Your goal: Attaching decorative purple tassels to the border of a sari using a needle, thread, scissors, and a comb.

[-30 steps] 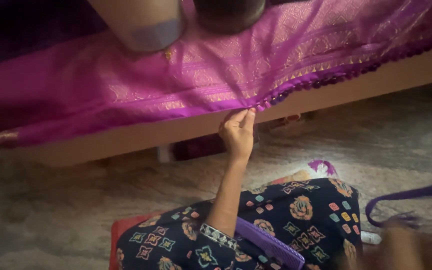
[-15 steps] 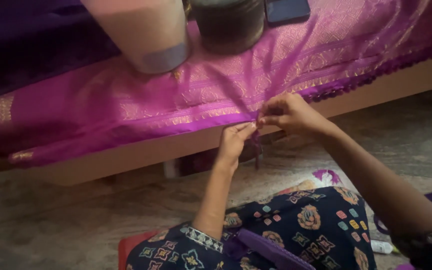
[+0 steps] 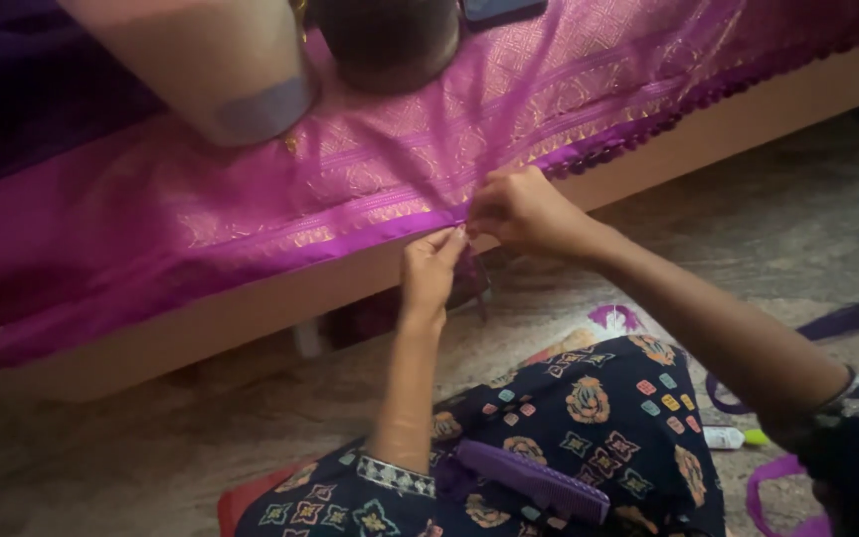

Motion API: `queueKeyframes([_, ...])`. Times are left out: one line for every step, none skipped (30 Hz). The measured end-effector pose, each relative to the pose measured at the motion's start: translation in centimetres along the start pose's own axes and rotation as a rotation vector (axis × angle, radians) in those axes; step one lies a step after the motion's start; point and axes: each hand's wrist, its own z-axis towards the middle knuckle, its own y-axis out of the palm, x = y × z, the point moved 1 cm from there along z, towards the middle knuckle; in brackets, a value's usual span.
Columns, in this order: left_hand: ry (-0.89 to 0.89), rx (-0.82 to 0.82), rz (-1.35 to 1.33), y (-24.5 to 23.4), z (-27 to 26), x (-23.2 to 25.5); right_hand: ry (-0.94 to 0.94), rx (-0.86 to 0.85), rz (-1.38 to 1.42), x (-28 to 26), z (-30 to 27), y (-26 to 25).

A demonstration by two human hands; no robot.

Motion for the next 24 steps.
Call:
queueKeyframes([0.003, -0.001, 0.002, 0.5, -0.4, 0.7, -0.002, 0.003, 0.000, 0.4, 0.3, -0.4])
queueKeyframes([0.060, 0.078, 0.166, 1.0, -0.9, 1.4, -0.061, -0.052, -0.052, 0.7, 0.6, -0.7])
queueKeyframes([0.116, 0.163, 0.328, 1.4, -1.4, 2.1, -0.122, -0.111, -0.103, 1.0, 0.9, -0.9])
queueKeyframes([0.119, 0.166, 0.329, 1.7, -1.7, 2.2, -0.127, -0.111, -0.102, 1.0, 1.5, -1.1])
queueKeyframes([0.228, 0.242, 0.471, 2.1, -2.1, 2.4, -0.199, -0.132, -0.177, 0.9, 2.1, -1.3])
queueKeyframes([0.336, 0.317, 0.614, 2.6, -2.5, 2.6, -0.271, -0.153, -0.253, 0.9, 2.6, -1.5])
queueKeyframes([0.337, 0.320, 0.611, 3.1, -2.8, 2.9, -0.274, -0.156, -0.254, 0.2, 3.6, -1.3])
queueKeyframes([0.422, 0.372, 0.680, 3.6, -3.1, 3.3, -0.287, -0.170, -0.319, -0.4, 4.6, -1.0])
queueKeyframes([0.503, 0.425, 0.750, 4.0, -3.5, 3.5, -0.300, -0.186, -0.381, -1.0, 5.5, -0.5])
queueKeyframes([0.499, 0.430, 0.749, 4.4, -3.4, 2.9, -0.303, -0.192, -0.379, -1.2, 6.3, 0.3])
queueKeyframes([0.543, 0.514, 0.821, 4.6, -3.3, 2.4, -0.447, -0.227, -0.367, -1.6, 7.1, 1.3])
queueKeyframes([0.587, 0.597, 0.893, 4.8, -3.2, 1.9, -0.591, -0.262, -0.353, -2.0, 7.9, 2.3])
queueKeyframes([0.590, 0.608, 0.897, 4.6, -3.0, 1.0, -0.602, -0.261, -0.350, -2.2, 8.6, 3.2])
queueKeyframes([0.568, 0.623, 0.867, 4.5, -2.9, 0.1, -0.671, -0.456, -0.522, -2.4, 9.2, 4.2])
queueKeyframes([0.553, 0.638, 0.834, 4.3, -2.6, -0.7, -0.733, -0.648, -0.705, -2.6, 9.9, 5.2])
queueKeyframes([0.563, 0.650, 0.835, 4.6, -2.6, -0.3, -0.746, -0.642, -0.711, -2.5, 10.4, 5.5])
queueKeyframes([0.522, 0.635, 0.740, 4.8, -2.8, 0.0, -0.612, -0.751, -0.740, -2.3, 10.7, 6.1])
queueKeyframes([0.480, 0.618, 0.645, 5.2, -3.0, 0.1, -0.475, -0.859, -0.766, -2.0, 10.9, 6.6])
queueKeyframes([0.482, 0.621, 0.649, 5.2, -3.2, 0.6, -0.479, -0.856, -0.764, -2.1, 10.9, 6.2])
queueKeyframes([0.531, 0.685, 0.737, 5.2, -3.3, 1.1, -0.389, -0.904, -0.739, -2.2, 10.8, 5.9])
queueKeyframes([0.580, 0.744, 0.822, 5.3, -3.6, 1.4, -0.294, -0.953, -0.714, -2.1, 10.5, 5.6])
queueKeyframes([0.580, 0.744, 0.823, 5.4, -3.7, 2.0, -0.294, -0.953, -0.713, -1.3, 9.9, 5.6])
queueKeyframes([0.609, 0.777, 0.943, 5.5, -3.9, 2.6, -0.473, -0.654, -0.546, -0.8, 9.2, 5.4])
queueKeyframes([0.638, 0.809, 1.063, 5.7, -4.1, 3.3, -0.636, -0.351, -0.373, -0.2, 8.5, 5.2])
